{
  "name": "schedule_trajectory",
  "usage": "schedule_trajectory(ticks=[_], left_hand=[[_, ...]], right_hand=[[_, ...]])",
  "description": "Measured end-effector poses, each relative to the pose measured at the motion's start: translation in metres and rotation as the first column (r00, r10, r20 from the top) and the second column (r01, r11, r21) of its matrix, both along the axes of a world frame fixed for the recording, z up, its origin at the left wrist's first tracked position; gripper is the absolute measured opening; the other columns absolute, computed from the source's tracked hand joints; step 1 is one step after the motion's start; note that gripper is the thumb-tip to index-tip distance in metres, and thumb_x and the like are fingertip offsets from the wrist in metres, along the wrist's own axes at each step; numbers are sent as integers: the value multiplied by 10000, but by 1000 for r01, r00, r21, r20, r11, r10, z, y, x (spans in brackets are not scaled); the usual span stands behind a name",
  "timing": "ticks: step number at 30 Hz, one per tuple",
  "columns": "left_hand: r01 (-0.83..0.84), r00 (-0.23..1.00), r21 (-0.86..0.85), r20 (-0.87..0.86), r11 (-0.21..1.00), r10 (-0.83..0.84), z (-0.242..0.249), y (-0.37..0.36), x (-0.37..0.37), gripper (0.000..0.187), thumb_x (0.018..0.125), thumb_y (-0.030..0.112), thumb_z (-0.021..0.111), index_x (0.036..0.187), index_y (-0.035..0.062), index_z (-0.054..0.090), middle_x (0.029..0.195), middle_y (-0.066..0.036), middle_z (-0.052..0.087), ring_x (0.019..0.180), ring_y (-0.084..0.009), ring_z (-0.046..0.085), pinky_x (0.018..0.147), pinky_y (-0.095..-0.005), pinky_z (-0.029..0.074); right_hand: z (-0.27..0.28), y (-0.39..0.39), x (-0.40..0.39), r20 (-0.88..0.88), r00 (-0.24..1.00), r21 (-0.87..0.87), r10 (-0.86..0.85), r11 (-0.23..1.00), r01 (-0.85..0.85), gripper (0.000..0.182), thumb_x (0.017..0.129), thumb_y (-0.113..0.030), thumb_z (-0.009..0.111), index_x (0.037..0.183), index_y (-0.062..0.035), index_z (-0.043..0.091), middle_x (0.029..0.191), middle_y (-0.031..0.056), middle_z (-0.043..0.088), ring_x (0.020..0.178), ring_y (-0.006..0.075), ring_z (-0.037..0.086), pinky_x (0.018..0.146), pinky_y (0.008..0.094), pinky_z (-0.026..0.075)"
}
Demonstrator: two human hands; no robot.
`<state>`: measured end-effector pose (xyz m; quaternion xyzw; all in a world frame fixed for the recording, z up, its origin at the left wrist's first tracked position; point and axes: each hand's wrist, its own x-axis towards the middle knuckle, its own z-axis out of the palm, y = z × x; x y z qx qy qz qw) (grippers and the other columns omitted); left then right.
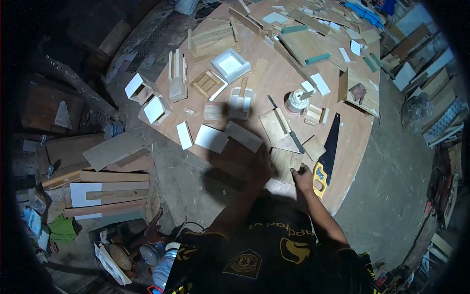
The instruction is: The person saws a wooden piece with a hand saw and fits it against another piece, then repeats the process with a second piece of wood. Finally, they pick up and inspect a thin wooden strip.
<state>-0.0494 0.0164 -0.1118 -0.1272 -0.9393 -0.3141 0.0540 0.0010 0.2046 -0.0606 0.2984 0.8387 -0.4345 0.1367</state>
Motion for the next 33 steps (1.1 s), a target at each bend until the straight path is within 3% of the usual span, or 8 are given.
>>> schedule_trajectory(ticks=[2,4,8,14,17,21,23,33], left_hand=[[34,994,-22,103,999,-32,8,-4,3,434,780,276,698,1038,-43,558,1110,-275,524,1016,-407,532,892,-473,438],[-16,891,212,446,977,-82,22,-8,4,336,736,260,734,837,-6,555,894,-200,546,828,-350,540,725,-463,432],[0,976,256,212,967,-57,50,-11,5,353,720,262,752,713,17,498,741,-148,486,684,-311,485,608,-446,378],[-126,853,435,506,892,-126,64,-18,-6,336,761,251,738,876,-2,550,847,-170,551,760,-277,553,643,-405,433],[-151,893,644,414,750,-176,87,-16,-8,369,802,265,702,1001,-12,560,918,-179,596,823,-277,597,710,-386,471],[6,956,675,212,737,-202,111,-6,-3,406,827,281,677,1081,-11,556,941,-178,620,852,-288,618,757,-382,489],[-88,839,515,500,853,-215,165,-6,4,445,827,299,681,1117,-13,551,957,-182,633,897,-271,628,791,-379,493],[269,771,556,366,787,-522,260,63,60,379,941,274,541,1203,6,483,1107,-185,591,1050,-273,574,918,-361,432]], right_hand=[[9,3,-3,76,996,-7,42,999,-41,386,824,-288,698,1068,4,630,903,146,686,796,232,652,742,348,504],[1,3,3,-13,999,-156,-49,987,46,328,862,-265,664,1061,-7,627,864,122,675,747,201,624,701,334,491],[40,-9,7,-189,962,-386,-197,916,112,215,946,-223,579,1027,-26,612,746,33,605,626,98,494,570,277,415],[92,-24,15,-285,946,-386,-155,922,35,121,946,-128,580,1044,-58,581,837,-22,607,734,37,518,654,205,413],[132,-40,18,-354,883,-513,-307,854,91,100,931,-135,609,961,-47,572,716,-49,523,632,22,447,556,197,359],[133,-32,38,-551,769,-483,-325,875,24,110,901,-37,612,980,-41,535,879,-15,575,774,36,508,650,196,406],[161,-27,51,-552,752,-529,-361,848,19,116,921,-65,601,994,-41,514,914,8,598,796,33,530,661,189,408],[211,9,158,-466,632,-716,-618,684,141,179,914,-21,567,1056,-30,459,960,59,617,854,61,582,682,193,464]])
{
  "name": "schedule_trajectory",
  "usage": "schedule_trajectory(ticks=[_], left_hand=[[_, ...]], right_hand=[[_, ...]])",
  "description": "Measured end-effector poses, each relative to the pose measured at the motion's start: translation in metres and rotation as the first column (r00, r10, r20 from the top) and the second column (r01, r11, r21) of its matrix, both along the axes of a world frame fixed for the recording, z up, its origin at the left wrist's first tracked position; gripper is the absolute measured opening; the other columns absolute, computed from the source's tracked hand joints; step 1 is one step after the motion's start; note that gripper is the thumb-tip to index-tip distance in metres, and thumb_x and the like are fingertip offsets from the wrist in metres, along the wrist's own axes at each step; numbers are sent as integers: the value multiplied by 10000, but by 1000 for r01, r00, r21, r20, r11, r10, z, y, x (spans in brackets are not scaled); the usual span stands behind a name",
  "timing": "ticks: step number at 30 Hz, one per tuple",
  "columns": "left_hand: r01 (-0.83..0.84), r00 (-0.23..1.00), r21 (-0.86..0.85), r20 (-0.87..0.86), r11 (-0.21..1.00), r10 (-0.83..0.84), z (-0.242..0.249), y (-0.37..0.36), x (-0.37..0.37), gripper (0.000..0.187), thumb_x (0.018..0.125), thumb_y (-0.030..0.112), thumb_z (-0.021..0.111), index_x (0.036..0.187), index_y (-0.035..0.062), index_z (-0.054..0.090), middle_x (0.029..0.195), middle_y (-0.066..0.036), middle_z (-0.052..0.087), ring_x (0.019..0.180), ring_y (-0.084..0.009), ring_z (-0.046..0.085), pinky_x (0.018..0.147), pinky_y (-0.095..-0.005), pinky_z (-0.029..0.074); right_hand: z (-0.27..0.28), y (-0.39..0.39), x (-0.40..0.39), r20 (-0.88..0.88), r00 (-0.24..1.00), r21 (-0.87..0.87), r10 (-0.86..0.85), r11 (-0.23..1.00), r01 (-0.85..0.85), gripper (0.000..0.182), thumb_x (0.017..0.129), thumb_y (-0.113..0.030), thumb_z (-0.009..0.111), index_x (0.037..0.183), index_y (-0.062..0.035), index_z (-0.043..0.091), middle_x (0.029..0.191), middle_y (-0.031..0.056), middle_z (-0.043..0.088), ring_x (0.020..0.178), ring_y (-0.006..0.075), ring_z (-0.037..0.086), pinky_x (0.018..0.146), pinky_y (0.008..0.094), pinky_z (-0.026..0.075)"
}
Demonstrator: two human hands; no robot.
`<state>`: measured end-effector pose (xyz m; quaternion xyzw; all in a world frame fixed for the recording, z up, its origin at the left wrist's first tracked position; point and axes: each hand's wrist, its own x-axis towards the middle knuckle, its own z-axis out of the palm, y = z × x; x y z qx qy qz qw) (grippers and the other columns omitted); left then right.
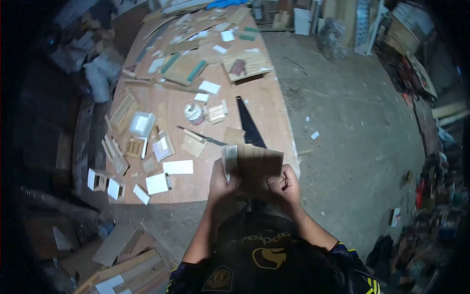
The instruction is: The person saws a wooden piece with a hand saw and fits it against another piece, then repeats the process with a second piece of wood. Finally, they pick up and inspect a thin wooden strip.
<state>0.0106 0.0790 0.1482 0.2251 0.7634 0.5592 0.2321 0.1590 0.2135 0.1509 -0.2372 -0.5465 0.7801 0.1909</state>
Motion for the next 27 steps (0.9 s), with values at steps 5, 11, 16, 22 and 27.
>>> schedule_trajectory(ticks=[5,11,16,22,27], left_hand=[[118,991,19,-66,993,-116,12,31,44,402,985,268,456,1272,-13,442,1112,-226,596,1042,-331,591,906,-384,437],[126,986,60,-113,990,-118,22,41,82,353,973,200,465,1217,-52,431,1055,-263,602,999,-373,605,866,-403,455],[60,952,96,-305,994,-28,25,33,94,361,949,154,512,1232,-49,416,1044,-279,596,969,-402,606,824,-419,468],[24,892,84,-451,996,17,31,7,95,387,930,140,564,1214,-71,407,1022,-267,588,917,-415,609,793,-422,479],[-103,882,8,-461,995,95,18,-22,91,346,929,134,554,1171,-74,423,1006,-294,580,905,-433,601,775,-441,481]], right_hand=[[-3,10,40,-52,980,310,-190,930,196,219,904,-104,583,1085,-31,484,964,38,596,853,78,570,694,216,456],[-2,5,85,-64,984,53,-164,984,168,250,881,-78,640,1069,-23,485,1040,67,581,969,114,552,829,277,448],[-13,4,106,-212,977,79,-1,997,18,298,881,-80,589,1154,-50,473,1076,64,545,1076,169,517,909,321,428],[-40,5,112,3,988,234,155,960,-151,536,859,-173,667,1300,-27,398,1205,132,553,1142,234,513,968,359,405],[-58,-2,93,0,955,191,296,938,-291,571,871,-175,661,1328,-25,355,1279,131,511,1200,233,476,1005,375,389]])
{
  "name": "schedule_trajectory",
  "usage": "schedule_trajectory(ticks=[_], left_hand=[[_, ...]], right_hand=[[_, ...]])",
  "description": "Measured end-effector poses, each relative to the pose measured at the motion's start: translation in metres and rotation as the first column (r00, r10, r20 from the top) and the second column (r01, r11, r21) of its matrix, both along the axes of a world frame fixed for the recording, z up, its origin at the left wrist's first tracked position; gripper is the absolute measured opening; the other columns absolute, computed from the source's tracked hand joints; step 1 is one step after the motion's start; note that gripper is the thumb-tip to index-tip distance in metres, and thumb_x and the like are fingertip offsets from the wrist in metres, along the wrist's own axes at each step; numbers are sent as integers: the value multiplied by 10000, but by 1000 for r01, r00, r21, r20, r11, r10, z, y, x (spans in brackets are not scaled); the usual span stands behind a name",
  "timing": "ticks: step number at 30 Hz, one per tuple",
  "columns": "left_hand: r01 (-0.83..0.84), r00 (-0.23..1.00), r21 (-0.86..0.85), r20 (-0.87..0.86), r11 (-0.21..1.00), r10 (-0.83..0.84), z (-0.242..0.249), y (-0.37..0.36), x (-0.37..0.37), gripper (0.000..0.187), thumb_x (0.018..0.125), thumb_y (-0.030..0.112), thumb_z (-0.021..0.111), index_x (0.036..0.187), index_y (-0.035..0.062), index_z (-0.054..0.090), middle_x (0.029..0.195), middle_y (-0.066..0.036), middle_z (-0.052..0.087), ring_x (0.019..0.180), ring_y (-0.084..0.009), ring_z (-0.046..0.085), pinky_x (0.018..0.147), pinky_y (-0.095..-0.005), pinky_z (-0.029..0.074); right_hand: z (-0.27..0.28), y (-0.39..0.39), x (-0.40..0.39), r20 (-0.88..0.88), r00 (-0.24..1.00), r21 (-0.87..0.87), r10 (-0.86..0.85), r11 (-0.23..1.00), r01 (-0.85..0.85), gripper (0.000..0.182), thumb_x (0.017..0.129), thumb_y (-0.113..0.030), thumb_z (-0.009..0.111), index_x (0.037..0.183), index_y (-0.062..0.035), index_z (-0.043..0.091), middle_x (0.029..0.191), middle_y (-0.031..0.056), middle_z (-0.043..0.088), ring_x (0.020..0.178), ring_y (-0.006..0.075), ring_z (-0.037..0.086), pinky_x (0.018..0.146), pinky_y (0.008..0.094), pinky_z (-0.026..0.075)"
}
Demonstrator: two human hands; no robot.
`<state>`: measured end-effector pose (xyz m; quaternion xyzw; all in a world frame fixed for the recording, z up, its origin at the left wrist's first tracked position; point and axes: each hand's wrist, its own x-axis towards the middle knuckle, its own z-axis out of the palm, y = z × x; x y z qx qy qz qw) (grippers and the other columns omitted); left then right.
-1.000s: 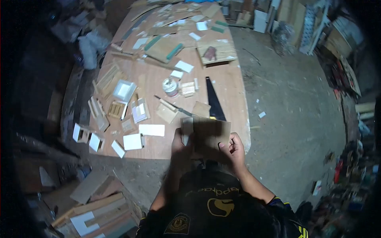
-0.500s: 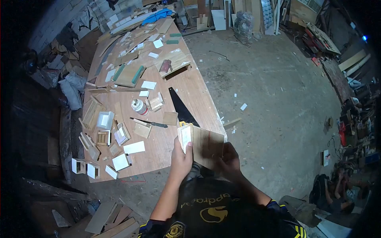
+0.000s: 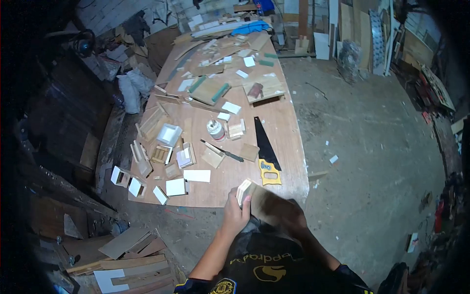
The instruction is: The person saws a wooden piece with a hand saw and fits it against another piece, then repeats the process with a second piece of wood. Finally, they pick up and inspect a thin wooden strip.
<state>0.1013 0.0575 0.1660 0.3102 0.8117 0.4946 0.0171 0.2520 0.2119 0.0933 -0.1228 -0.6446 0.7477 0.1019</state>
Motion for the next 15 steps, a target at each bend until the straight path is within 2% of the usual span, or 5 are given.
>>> schedule_trajectory(ticks=[7,9,12,13,15], left_hand=[[-59,979,-53,190,997,68,-50,-34,-12,347,930,174,534,1156,-57,408,964,-302,581,878,-445,601,744,-456,479],[-17,982,-104,187,994,36,-55,-36,-31,370,887,180,567,1138,-35,399,1011,-293,563,956,-420,592,818,-436,461],[65,912,-155,411,986,4,-27,-28,-63,446,848,186,614,1151,-54,391,1075,-283,555,1061,-431,554,900,-427,436],[35,915,-174,402,984,39,-47,-27,-74,710,713,295,766,1216,-37,391,1138,-243,536,1096,-389,543,890,-417,453],[56,969,-128,244,990,-23,-69,-36,-93,674,723,280,759,1202,-35,403,1162,-246,520,1109,-389,532,905,-415,445]], right_hand=[[-39,-17,-28,10,1000,107,-6,994,4,564,820,-192,719,1274,-4,443,1126,117,601,1069,199,562,941,348,438],[-69,-21,-34,240,970,-333,-29,936,111,514,834,-91,707,1263,-20,433,1106,82,600,1024,155,577,882,298,466],[1,-29,-66,9,999,-343,-44,938,44,443,840,6,677,1222,-27,455,1059,43,606,946,105,591,813,231,475],[21,-34,-81,-9,994,-255,-111,961,106,424,838,23,673,1203,-33,465,999,22,617,851,59,590,725,194,467],[26,-32,-97,49,994,-178,-98,978,105,408,838,21,675,1187,-35,471,975,14,621,814,46,584,685,188,457]])
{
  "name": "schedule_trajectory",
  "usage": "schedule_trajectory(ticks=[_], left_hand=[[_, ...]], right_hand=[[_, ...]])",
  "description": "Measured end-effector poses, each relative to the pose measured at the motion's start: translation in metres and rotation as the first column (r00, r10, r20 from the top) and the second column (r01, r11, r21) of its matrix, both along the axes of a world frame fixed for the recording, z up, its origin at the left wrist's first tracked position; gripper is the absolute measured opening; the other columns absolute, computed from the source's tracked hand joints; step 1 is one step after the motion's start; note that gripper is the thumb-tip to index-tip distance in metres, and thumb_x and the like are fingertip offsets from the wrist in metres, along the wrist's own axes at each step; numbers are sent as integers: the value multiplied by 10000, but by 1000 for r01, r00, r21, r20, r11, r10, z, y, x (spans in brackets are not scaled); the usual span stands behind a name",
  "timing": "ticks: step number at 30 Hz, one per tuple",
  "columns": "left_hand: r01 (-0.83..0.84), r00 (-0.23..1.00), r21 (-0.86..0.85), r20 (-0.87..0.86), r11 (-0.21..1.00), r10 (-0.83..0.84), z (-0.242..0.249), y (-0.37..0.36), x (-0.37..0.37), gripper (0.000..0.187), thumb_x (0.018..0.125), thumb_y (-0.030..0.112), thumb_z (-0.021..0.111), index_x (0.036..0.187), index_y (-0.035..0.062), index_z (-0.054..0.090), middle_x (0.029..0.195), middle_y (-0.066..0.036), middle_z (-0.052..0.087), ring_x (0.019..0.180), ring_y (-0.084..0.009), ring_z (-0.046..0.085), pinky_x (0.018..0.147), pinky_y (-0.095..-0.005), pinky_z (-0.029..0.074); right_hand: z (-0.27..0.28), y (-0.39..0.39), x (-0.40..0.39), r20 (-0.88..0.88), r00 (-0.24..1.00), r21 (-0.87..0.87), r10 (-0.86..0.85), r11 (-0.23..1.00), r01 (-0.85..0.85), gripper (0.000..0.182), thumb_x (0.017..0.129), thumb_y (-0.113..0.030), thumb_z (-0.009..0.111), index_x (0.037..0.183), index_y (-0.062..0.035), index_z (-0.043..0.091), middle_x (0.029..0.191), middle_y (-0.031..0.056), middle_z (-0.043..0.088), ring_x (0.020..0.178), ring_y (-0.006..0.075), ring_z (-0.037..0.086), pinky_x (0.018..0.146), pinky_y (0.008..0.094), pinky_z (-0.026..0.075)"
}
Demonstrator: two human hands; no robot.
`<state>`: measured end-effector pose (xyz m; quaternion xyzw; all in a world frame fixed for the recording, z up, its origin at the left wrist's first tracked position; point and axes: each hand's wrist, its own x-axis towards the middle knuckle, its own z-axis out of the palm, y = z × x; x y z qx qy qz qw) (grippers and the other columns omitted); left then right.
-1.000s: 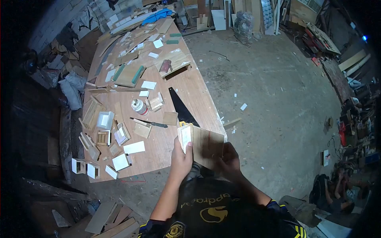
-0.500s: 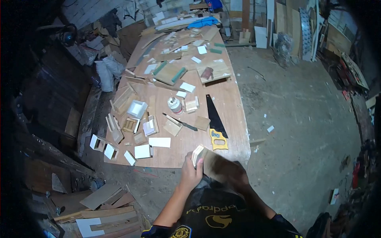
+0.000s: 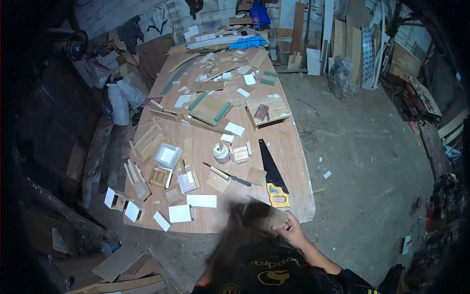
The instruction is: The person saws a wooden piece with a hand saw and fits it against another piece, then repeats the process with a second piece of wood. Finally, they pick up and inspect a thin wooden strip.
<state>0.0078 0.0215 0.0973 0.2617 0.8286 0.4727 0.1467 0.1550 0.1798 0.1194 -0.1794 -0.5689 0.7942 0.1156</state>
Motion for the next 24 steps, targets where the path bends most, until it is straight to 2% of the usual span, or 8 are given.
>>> schedule_trajectory(ticks=[1,5,6,9,10,14,19,24], left_hand=[[32,984,44,-174,999,-24,-4,-3,-9,639,734,265,752,1188,-33,416,1187,-248,503,1122,-388,520,920,-414,438],[3,1000,283,-3,959,-2,3,-5,-44,452,853,145,600,1217,-63,431,1141,-277,525,1090,-412,522,930,-455,417],[24,981,297,-189,955,34,17,-4,-53,398,887,124,552,1220,-63,442,1089,-291,548,1060,-430,540,894,-460,437],[0,997,201,-73,980,16,-17,-20,-77,367,896,119,551,1211,-44,457,1065,-293,564,1024,-439,565,865,-454,458],[-30,998,343,-41,939,47,-18,-19,-79,397,896,123,567,1231,-46,435,1049,-286,574,988,-446,583,835,-455,472],[-48,999,327,27,944,41,-49,-26,-100,431,895,138,592,1238,-50,411,1040,-288,580,977,-441,592,818,-463,475],[95,995,201,-19,975,-93,-12,-28,-131,393,907,198,603,1170,-24,412,954,-325,582,898,-504,578,734,-504,471],[49,999,177,-7,983,-49,-7,-35,-147,358,912,232,597,1082,-22,410,874,-346,567,835,-538,550,663,-544,449]], right_hand=[[5,0,-9,61,998,59,28,998,-32,392,838,19,677,1171,-37,477,952,5,626,777,33,578,646,181,448],[6,-17,-47,8,1000,44,-7,999,6,408,846,9,678,1197,-36,475,961,9,638,765,26,578,627,183,440],[3,-19,-54,13,1000,14,8,1000,-8,417,849,15,673,1209,-28,467,1011,29,639,839,53,603,690,205,479],[0,-29,-75,79,997,-41,19,999,-15,357,850,55,643,1144,-24,457,1074,50,613,995,87,589,820,258,483],[-1,-32,-80,91,996,-42,18,999,-15,357,850,55,643,1144,-24,457,1074,50,613,995,87,589,820,258,483],[-5,-42,-100,122,992,-10,-32,999,33,344,849,53,646,1126,-31,460,1037,41,623,964,86,602,806,253,490],[7,-50,-120,144,984,-3,-105,994,107,341,844,47,657,1112,-41,466,989,25,629,918,78,609,776,243,489],[0,-46,-138,181,982,38,-62,998,56,332,836,38,671,1095,-52,483,982,24,637,899,76,610,771,248,491]])
